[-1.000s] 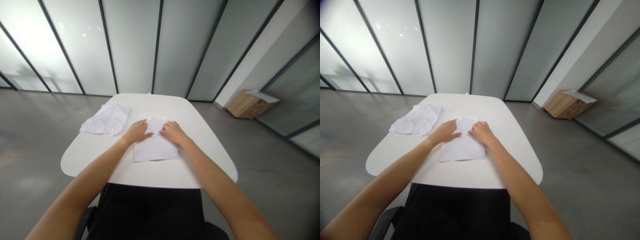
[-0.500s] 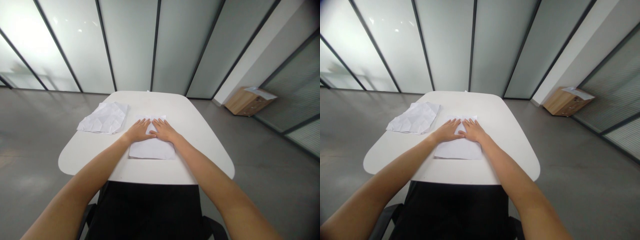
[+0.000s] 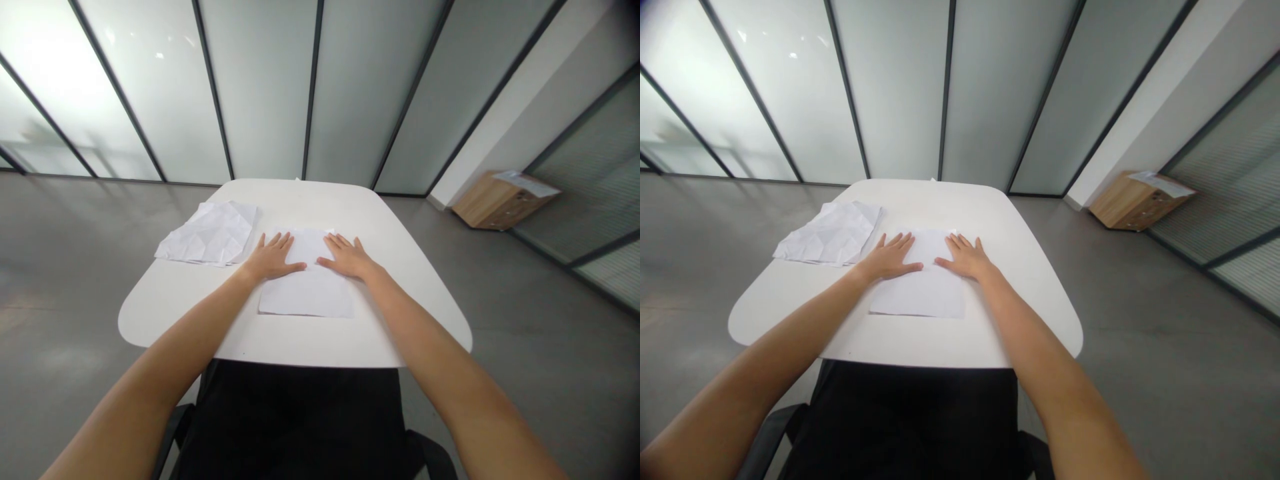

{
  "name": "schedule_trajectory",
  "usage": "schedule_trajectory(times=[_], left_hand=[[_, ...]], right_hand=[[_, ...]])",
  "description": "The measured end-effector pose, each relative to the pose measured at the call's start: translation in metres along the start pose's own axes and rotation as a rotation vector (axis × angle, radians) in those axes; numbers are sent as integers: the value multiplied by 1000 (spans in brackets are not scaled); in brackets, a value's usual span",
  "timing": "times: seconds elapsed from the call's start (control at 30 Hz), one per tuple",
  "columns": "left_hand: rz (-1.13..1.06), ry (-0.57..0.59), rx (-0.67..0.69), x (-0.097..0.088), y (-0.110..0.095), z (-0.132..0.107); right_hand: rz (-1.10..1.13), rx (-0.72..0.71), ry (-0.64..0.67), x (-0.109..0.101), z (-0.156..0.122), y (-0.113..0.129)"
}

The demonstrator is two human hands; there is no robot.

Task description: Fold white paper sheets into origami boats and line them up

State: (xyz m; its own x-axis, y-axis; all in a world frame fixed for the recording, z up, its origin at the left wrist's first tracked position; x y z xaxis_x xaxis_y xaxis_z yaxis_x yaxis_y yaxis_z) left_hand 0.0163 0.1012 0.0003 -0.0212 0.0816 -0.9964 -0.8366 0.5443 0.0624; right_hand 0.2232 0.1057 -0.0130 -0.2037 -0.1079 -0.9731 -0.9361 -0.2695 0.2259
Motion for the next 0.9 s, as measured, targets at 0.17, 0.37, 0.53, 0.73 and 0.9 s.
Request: schedule_trajectory(times=[0.17,0.37,0.53,0.73,0.9], left_hand=[[4,-16,-10,2,5,2],[6,-72,-11,7,11,5],[59,-200,19,-3,11,5],[90,-239,-21,-12,24,5],[104,-215,-116,-11,31,4]], right_hand=[[29,12,-9,-1,0,-14],[74,37,3,-1,0,-27],[100,32,0,1,1,-30],[96,57,-31,-1,0,-37],[97,215,-105,-9,-7,-59]])
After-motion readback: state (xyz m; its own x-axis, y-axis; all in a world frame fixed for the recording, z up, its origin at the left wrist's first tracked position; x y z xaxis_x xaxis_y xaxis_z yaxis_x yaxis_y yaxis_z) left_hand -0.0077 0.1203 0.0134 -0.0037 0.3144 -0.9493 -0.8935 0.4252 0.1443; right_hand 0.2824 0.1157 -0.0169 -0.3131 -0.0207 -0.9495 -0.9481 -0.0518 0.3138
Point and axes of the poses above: each hand's wrist, its own z-axis towards the middle knuckle, its own x-axis out of the palm, y = z × x, the point moved 9 cm from there along z, towards the middle knuckle, and after that the axes turned 10 degrees about z, right-handed, at the moved point
